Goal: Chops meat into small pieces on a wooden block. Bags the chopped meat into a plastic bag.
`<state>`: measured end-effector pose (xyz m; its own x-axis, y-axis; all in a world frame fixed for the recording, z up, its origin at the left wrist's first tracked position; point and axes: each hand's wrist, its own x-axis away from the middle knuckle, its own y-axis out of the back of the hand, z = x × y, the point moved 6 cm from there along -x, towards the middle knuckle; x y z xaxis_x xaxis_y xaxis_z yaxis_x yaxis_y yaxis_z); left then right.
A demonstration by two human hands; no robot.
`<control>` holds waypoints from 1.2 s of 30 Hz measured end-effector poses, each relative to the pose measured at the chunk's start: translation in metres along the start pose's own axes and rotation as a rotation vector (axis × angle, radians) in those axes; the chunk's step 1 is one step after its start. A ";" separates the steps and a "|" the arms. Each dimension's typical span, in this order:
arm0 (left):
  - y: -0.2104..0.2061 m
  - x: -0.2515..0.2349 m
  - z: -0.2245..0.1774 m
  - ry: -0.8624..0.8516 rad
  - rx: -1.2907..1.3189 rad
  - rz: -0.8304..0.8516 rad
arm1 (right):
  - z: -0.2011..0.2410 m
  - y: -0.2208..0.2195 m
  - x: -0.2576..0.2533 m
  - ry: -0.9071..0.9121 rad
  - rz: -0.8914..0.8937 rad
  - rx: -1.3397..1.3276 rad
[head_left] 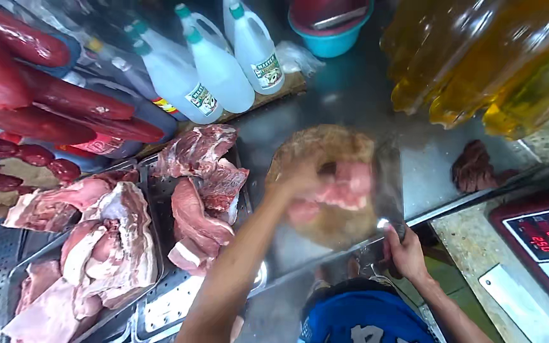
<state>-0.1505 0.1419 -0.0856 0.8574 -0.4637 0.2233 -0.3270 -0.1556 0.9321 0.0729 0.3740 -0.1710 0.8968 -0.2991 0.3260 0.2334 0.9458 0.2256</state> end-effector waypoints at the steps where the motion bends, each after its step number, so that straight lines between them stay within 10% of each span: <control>1: -0.011 0.017 -0.013 -0.053 -0.048 0.099 | -0.001 0.000 -0.001 -0.011 -0.002 -0.033; 19: -0.019 0.006 -0.013 -0.015 -0.103 0.160 | 0.066 0.018 0.006 0.290 -0.211 0.432; 29: -0.035 0.039 -0.013 0.152 -0.026 0.175 | 0.242 -0.019 0.059 1.068 -0.427 0.245; 36: -0.030 0.039 -0.001 0.140 0.046 0.208 | 0.087 -0.066 -0.003 0.024 0.116 0.923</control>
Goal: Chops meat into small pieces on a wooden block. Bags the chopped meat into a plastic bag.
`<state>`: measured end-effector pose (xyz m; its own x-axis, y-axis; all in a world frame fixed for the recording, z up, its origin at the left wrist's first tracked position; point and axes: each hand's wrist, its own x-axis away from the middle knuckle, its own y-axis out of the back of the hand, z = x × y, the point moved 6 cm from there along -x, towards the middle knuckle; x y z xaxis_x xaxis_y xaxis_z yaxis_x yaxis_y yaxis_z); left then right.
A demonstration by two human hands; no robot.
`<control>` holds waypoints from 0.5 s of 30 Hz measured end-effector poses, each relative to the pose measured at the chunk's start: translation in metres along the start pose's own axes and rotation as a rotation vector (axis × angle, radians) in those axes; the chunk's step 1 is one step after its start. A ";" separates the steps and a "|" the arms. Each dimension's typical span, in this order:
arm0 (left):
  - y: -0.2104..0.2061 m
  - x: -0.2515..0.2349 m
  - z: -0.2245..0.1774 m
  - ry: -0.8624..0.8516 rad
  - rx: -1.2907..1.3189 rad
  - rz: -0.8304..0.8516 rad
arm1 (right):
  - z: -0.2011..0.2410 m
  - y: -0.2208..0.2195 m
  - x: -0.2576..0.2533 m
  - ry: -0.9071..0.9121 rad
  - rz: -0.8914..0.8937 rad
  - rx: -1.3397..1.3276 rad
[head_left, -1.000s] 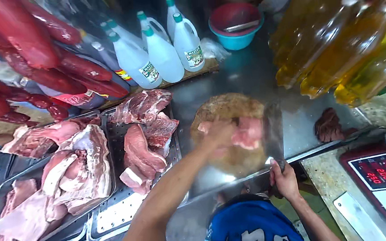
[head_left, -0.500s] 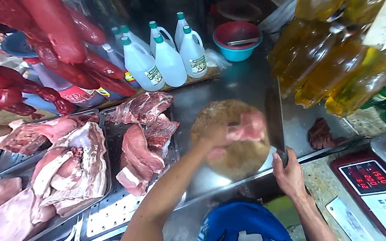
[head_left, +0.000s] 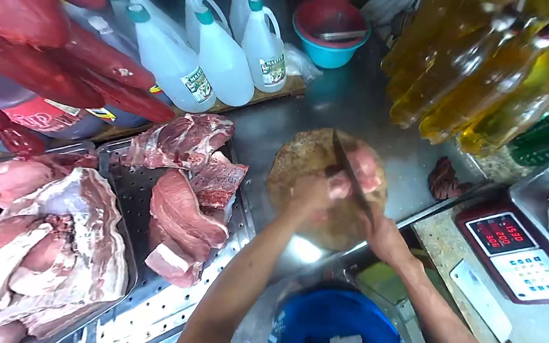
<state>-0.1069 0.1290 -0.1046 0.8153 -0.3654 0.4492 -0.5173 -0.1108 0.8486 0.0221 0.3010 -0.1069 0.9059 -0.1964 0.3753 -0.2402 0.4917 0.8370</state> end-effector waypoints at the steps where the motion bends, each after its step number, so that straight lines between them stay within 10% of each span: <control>1: 0.008 -0.002 0.006 0.003 0.021 -0.001 | 0.001 0.003 -0.001 -0.007 0.016 -0.005; 9: 0.092 -0.051 0.049 0.157 0.350 -0.267 | -0.013 0.001 -0.009 0.001 -0.025 -0.147; 15: 0.049 0.040 0.015 -0.226 0.224 -0.179 | -0.021 0.014 0.005 0.283 -0.279 -0.271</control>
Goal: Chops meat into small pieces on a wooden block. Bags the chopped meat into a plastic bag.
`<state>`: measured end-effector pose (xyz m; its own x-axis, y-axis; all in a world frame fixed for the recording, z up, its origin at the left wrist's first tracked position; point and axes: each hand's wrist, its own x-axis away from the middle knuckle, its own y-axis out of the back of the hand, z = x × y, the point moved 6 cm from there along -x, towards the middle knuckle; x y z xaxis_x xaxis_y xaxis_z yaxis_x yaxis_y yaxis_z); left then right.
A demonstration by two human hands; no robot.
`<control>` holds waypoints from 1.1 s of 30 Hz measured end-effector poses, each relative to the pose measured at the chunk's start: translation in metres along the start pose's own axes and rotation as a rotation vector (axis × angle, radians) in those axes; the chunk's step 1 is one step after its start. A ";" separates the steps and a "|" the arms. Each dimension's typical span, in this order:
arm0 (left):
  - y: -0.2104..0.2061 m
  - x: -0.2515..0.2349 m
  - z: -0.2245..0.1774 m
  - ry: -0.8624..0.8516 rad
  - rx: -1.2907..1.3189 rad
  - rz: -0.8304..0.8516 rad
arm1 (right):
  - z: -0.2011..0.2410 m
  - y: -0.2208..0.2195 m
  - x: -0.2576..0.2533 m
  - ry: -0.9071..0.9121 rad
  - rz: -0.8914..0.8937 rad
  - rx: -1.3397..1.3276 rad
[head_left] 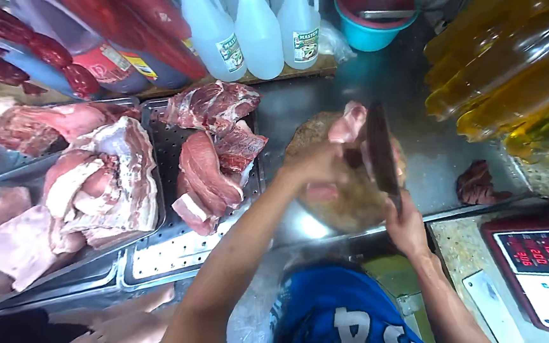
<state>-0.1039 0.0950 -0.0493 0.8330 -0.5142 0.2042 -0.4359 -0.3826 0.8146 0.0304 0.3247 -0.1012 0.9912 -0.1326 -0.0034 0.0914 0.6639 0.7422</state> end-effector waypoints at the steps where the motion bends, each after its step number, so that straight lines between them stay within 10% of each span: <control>1: -0.022 0.019 0.007 -0.004 -0.058 0.063 | -0.003 0.003 0.011 0.064 -0.050 0.005; 5: -0.061 0.051 0.041 0.243 0.071 0.021 | -0.035 -0.005 0.044 0.126 -0.033 0.048; 10: -0.070 0.061 0.028 0.525 0.845 -0.333 | -0.054 -0.013 0.044 0.063 0.053 -0.006; 16: -0.111 0.066 0.010 0.635 0.496 -0.419 | -0.049 -0.007 0.033 0.009 0.210 -0.035; 27: -0.111 0.106 0.017 0.547 0.677 -0.664 | 0.148 0.120 0.031 0.671 -0.337 -0.458; 33: -0.105 0.083 -0.004 0.381 0.490 -0.503 | 0.019 -0.032 0.040 0.187 0.320 0.330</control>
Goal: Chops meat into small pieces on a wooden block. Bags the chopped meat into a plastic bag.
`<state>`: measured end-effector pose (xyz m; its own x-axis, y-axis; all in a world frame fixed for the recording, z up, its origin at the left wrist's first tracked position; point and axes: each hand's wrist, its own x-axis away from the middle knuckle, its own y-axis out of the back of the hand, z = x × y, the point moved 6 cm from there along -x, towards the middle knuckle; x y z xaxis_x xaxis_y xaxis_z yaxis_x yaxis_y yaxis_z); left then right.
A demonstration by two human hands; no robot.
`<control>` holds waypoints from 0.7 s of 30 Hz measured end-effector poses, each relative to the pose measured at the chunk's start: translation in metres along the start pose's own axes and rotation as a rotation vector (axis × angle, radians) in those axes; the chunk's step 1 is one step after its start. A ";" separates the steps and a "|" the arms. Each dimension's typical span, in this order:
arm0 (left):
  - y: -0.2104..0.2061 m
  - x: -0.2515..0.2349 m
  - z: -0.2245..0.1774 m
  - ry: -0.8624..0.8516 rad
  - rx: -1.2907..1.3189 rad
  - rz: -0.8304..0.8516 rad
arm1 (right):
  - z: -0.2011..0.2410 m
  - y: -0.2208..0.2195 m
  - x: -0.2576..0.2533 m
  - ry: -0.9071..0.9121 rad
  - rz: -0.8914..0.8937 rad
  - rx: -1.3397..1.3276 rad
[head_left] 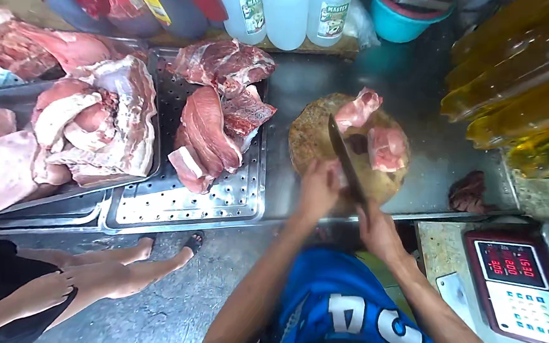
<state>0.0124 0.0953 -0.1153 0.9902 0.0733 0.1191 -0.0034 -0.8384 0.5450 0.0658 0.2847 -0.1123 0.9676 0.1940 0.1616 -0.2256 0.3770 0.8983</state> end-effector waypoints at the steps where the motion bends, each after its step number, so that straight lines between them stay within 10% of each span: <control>1: -0.008 -0.007 -0.003 0.006 -0.078 0.081 | -0.003 -0.005 -0.005 -0.020 0.046 0.023; 8: -0.019 -0.011 -0.001 0.117 -0.063 0.121 | 0.006 0.043 0.005 0.098 -0.315 -0.156; 14: 0.030 0.018 0.019 0.035 0.134 -0.188 | 0.068 0.139 0.018 0.342 -0.672 -0.324; 18: 0.046 0.016 0.024 0.013 0.161 -0.284 | 0.039 0.039 0.009 0.115 -0.220 -0.090; 21: 0.017 0.001 0.013 -0.011 -0.003 -0.057 | 0.010 -0.012 -0.005 -0.037 0.081 -0.026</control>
<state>0.0152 0.0742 -0.1167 0.9903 0.1148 0.0783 0.0526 -0.8313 0.5533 0.0648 0.2705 -0.1195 0.9496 0.1912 0.2484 -0.3054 0.3851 0.8709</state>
